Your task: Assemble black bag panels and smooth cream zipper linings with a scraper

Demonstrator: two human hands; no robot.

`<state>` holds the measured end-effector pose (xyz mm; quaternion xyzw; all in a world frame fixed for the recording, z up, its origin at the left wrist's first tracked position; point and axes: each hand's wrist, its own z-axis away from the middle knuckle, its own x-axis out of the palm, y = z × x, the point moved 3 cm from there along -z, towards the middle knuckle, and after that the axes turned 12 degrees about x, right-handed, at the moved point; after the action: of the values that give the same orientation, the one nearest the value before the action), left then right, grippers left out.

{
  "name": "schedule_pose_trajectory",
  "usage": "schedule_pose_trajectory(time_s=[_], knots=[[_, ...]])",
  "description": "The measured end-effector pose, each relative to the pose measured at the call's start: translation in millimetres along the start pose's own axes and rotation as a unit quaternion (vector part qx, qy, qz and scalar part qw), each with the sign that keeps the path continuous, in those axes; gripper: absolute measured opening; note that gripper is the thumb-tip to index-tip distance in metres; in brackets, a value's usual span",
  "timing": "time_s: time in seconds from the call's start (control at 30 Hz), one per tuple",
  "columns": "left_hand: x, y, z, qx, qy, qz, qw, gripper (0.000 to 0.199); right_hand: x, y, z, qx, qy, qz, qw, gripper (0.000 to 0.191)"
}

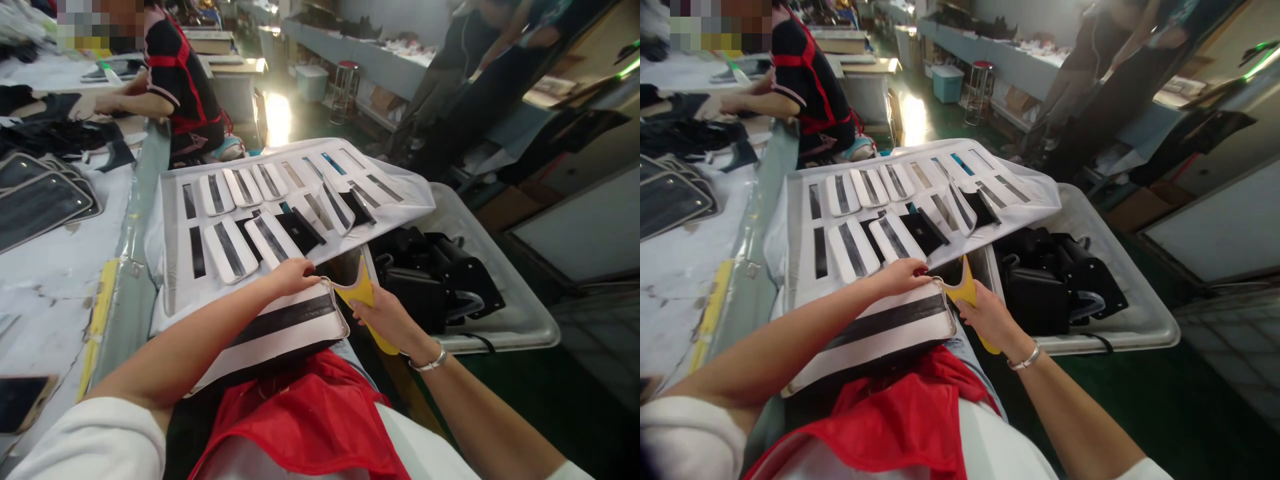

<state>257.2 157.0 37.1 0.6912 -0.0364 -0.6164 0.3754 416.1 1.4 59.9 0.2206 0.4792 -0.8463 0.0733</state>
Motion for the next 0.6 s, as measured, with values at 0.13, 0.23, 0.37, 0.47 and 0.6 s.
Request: schedule_pose_trajectory(time_s=[0.13, 0.23, 0.37, 0.47, 0.6], knots=[[7.5, -4, -24, 0.044, -0.057, 0.02, 0.997, 0.018, 12, 0, -13, -0.036, 0.034, 0.174, 0.984, 0.012], [6.7, 4, -27, 0.08, -0.095, -0.082, 0.989, 0.023, 16, -8, -21, -0.058, 0.045, 0.246, 0.966, 0.01], [8.9, 13, -28, 0.142, -0.147, -0.206, 0.957, 0.024, 17, -14, -25, -0.055, 0.044, 0.295, 0.953, 0.007], [12.4, 14, -25, 0.205, -0.15, -0.223, 0.941, 0.021, 21, -16, -26, -0.052, 0.031, 0.313, 0.948, 0.007], [16.7, 7, -19, 0.237, -0.107, -0.241, 0.935, 0.024, 26, -16, -27, -0.032, 0.027, 0.345, 0.938, 0.008]])
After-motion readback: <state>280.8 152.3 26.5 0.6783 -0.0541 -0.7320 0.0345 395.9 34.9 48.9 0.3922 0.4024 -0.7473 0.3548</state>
